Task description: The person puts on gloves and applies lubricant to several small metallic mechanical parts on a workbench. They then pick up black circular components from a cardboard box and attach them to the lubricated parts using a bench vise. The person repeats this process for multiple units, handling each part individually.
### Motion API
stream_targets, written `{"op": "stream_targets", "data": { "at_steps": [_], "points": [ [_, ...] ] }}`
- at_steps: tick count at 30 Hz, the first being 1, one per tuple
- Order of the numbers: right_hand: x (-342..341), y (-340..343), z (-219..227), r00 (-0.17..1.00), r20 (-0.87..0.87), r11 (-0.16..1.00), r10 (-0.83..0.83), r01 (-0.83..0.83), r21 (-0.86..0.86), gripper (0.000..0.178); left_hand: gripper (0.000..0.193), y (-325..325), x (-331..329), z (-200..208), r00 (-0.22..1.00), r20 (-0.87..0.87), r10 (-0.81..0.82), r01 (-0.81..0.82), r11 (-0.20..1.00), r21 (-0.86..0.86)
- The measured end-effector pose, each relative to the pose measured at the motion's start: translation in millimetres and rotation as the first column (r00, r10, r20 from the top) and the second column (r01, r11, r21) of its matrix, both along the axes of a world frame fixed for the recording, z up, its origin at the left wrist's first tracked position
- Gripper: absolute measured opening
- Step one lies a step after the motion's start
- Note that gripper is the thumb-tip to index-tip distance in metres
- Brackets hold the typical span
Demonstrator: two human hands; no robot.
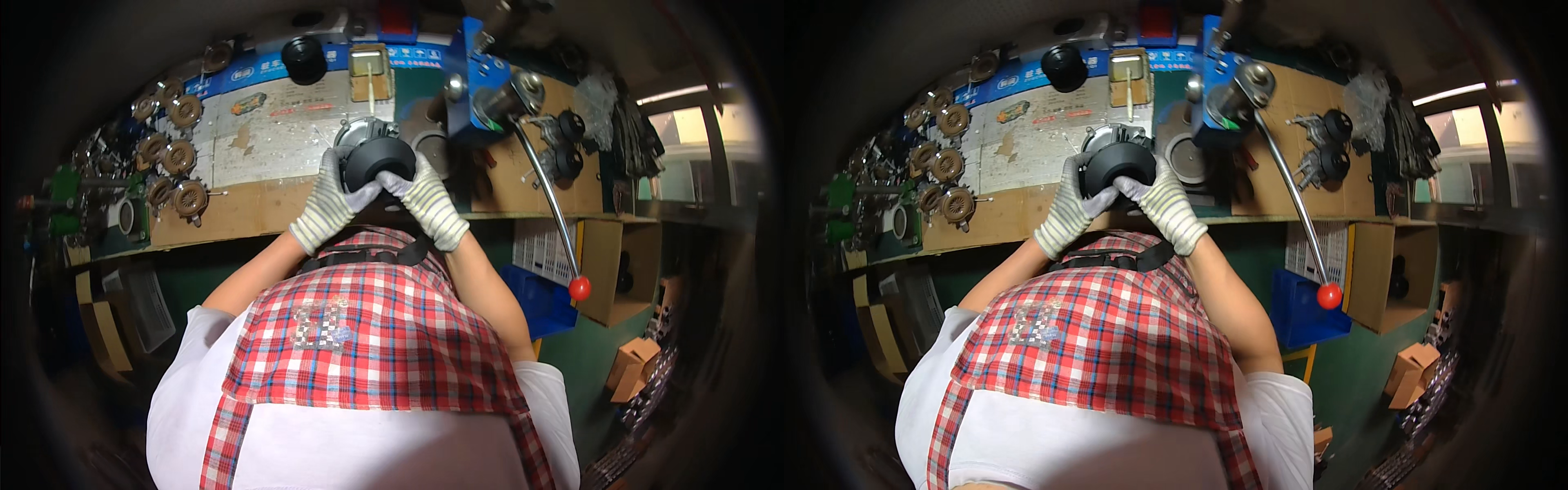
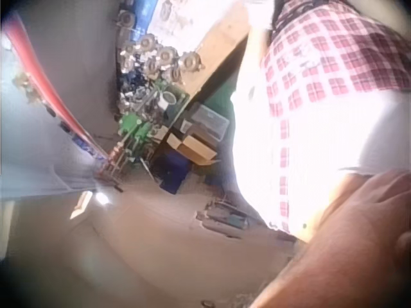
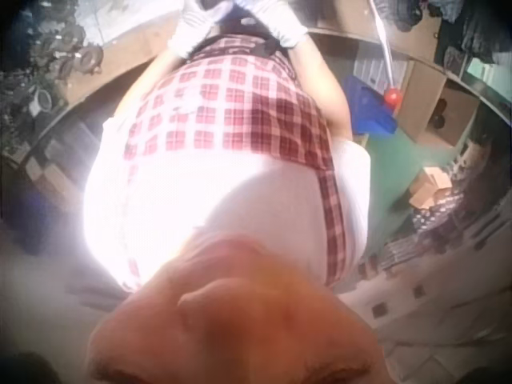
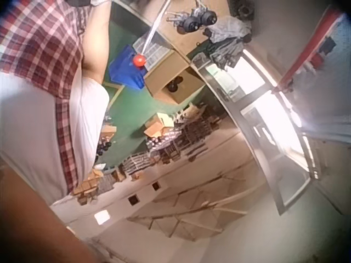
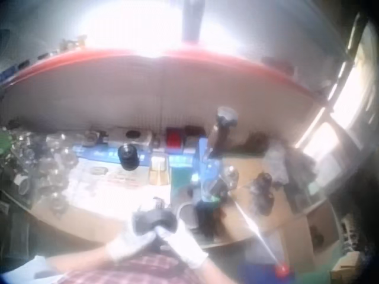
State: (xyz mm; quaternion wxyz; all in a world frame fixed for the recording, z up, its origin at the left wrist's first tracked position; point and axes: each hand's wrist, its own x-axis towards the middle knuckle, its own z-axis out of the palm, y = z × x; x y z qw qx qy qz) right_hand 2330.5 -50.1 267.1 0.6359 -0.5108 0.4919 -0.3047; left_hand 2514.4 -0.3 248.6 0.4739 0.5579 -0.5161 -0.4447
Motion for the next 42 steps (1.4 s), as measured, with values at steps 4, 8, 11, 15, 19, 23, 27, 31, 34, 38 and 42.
{"op": "stream_targets", "data": {
  "at_steps": [4, 8, 11, 15, 19, 23, 27, 31, 34, 38, 42],
  "points": [
    [25.6, 4.4, -1.7, 0.996, -0.076, 0.908, 0.046, -0.073, -0.412, 0.068, 0.053, -4.2, 67.8, 8.6, 0.99, -0.104, -0.099, 0.098, 0.995, -0.01],
    [42.3, 22.1, 12.4, 0.969, -0.246, 0.68, -0.014, -0.171, -0.712, 0.058, 0.066, -6.9, 105.6, 55.6, 0.977, -0.195, -0.084, 0.151, 0.92, 0.36],
    [53.1, 21.5, 10.0, 0.986, -0.165, 0.533, -0.037, -0.12, -0.837, 0.057, 0.065, -8.7, 116.4, 70.5, 0.924, -0.097, -0.371, 0.383, 0.899, 0.214],
    [61.7, 16.4, -0.2, 0.984, -0.175, 0.413, -0.044, -0.142, -0.899, 0.06, 0.061, -16.4, 127.3, 65.2, 0.93, -0.135, -0.342, 0.366, 0.831, 0.418],
    [65.4, 11.5, 2.9, 0.935, -0.338, 0.277, -0.111, -0.297, -0.914, 0.05, 0.056, -21.0, 119.7, 69.5, 0.903, -0.285, -0.322, 0.374, 0.915, 0.15],
    [73.4, 11.9, 24.6, 0.854, -0.476, 0.165, -0.209, -0.449, -0.878, 0.041, 0.065, -23.7, 112.7, 49.3, 0.927, -0.276, -0.253, 0.307, 0.936, 0.174],
    [70.9, 16.4, 31.6, 0.767, -0.553, 0.071, -0.326, -0.564, -0.823, 0.04, 0.062, -22.8, 94.6, 30.8, 0.858, -0.494, -0.145, 0.262, 0.949, 0.177],
    [66.6, 23.9, 45.4, 0.719, -0.618, 0.126, -0.317, -0.614, -0.779, 0.043, 0.06, -22.9, 79.1, 36.7, 0.831, -0.541, -0.127, 0.26, 0.95, 0.176],
    [53.4, 22.1, 53.3, 0.772, -0.624, 0.185, -0.123, -0.6, -0.778, 0.042, 0.056, -24.3, 78.3, 34.0, 0.849, -0.505, -0.156, 0.246, 0.962, 0.116],
    [31.6, 26.3, 45.8, 0.883, -0.427, 0.189, -0.196, -0.393, -0.9, 0.08, 0.056, -26.7, 81.1, 30.2, 0.87, -0.47, -0.149, 0.246, 0.958, 0.151],
    [24.3, 23.3, 17.1, 0.924, -0.294, 0.477, -0.244, -0.15, -0.866, 0.092, 0.057, -21.9, 74.9, 33.8, 0.93, -0.31, -0.196, 0.247, 0.96, 0.133]
  ]
}}
